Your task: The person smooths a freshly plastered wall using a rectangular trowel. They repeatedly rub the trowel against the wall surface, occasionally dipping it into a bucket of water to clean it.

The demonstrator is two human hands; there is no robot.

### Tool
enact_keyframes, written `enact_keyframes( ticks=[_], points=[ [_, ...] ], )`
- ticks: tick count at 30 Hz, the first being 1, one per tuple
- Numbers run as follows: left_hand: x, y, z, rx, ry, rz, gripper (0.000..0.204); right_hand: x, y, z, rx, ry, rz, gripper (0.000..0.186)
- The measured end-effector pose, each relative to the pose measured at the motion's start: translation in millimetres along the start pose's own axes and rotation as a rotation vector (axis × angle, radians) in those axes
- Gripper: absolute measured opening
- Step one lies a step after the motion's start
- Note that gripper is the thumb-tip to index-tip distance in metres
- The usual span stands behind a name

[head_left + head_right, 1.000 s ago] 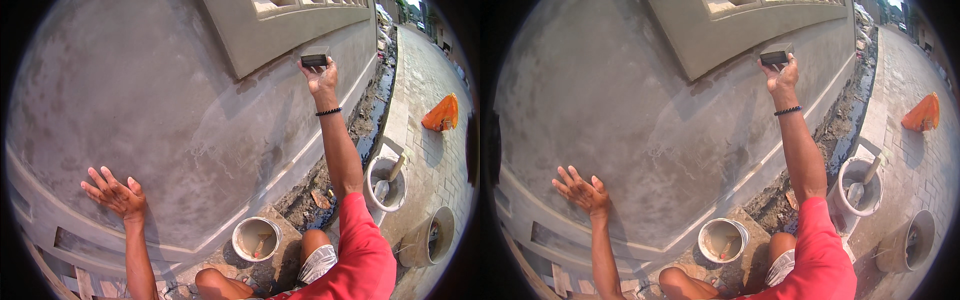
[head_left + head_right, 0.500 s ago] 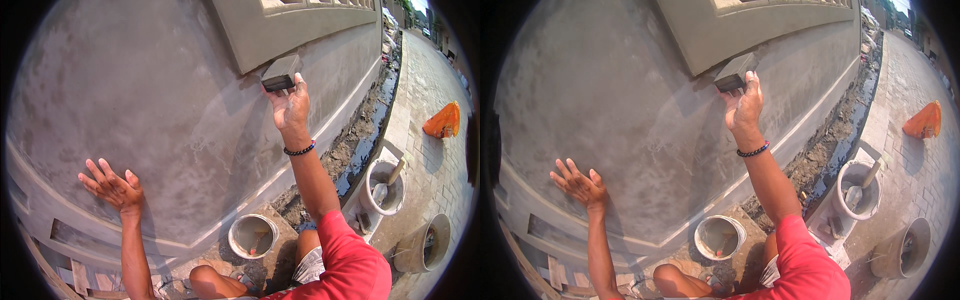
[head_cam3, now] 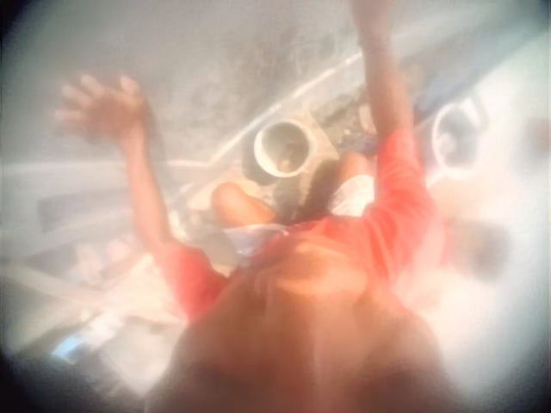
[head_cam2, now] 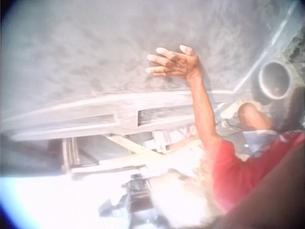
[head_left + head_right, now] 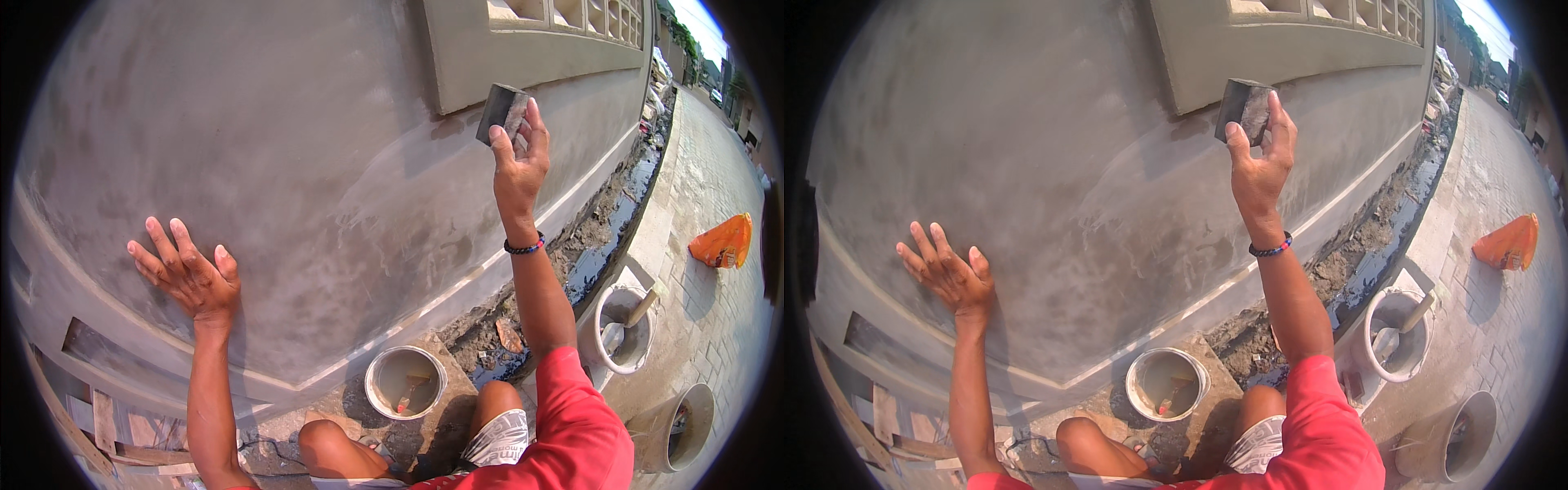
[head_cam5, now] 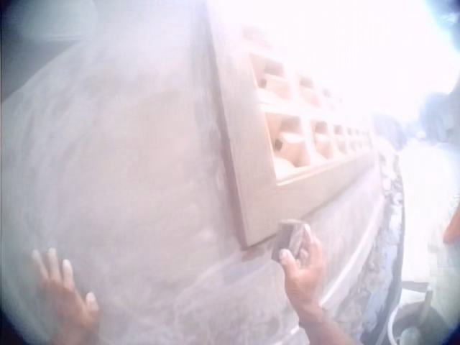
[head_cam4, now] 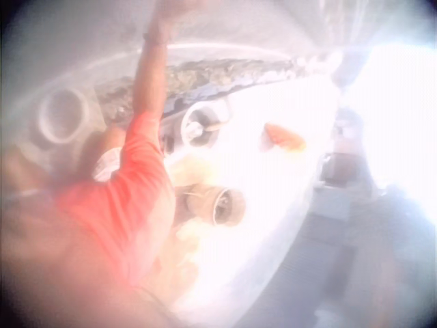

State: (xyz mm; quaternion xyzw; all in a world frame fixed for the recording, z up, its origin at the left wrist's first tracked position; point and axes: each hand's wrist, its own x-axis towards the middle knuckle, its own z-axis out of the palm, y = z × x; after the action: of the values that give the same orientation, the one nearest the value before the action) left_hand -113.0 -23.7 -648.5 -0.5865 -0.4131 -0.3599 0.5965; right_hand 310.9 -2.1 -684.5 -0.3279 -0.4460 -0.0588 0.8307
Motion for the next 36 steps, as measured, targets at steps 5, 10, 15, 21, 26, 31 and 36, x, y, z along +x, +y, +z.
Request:
enact_keyframes(
  ticks=[5,10,15,21,26,31,36],
  points=[
    [-1,5,4,-0.032,0.011,-0.015,0.062,12,1,27,-0.415,-0.114,-0.444,0.058],
    [2,2,2,-0.017,0.022,-0.003,0.063,86,17,6,-0.37,0.06,-0.188,0.059],
    [-1,-3,4,-0.013,0.036,-0.021,0.061,21,-13,11,-0.001,0.093,-0.139,0.062],
    [1,6,7,-0.04,0.021,-0.003,0.062,7,-3,31,-0.388,-0.064,-0.352,0.058],
    [2,0,1,-0.018,0.006,0.025,0.064,95,2,20,-0.299,0.049,-0.176,0.058],
    [-2,-6,1,0.011,-0.014,0.039,0.066,42,-25,-16,0.906,0.318,0.344,0.058],
    [-3,1,5,0.01,-0.02,0.037,0.067,-49,-27,4,1.124,0.297,0.525,0.061]
  ],
)
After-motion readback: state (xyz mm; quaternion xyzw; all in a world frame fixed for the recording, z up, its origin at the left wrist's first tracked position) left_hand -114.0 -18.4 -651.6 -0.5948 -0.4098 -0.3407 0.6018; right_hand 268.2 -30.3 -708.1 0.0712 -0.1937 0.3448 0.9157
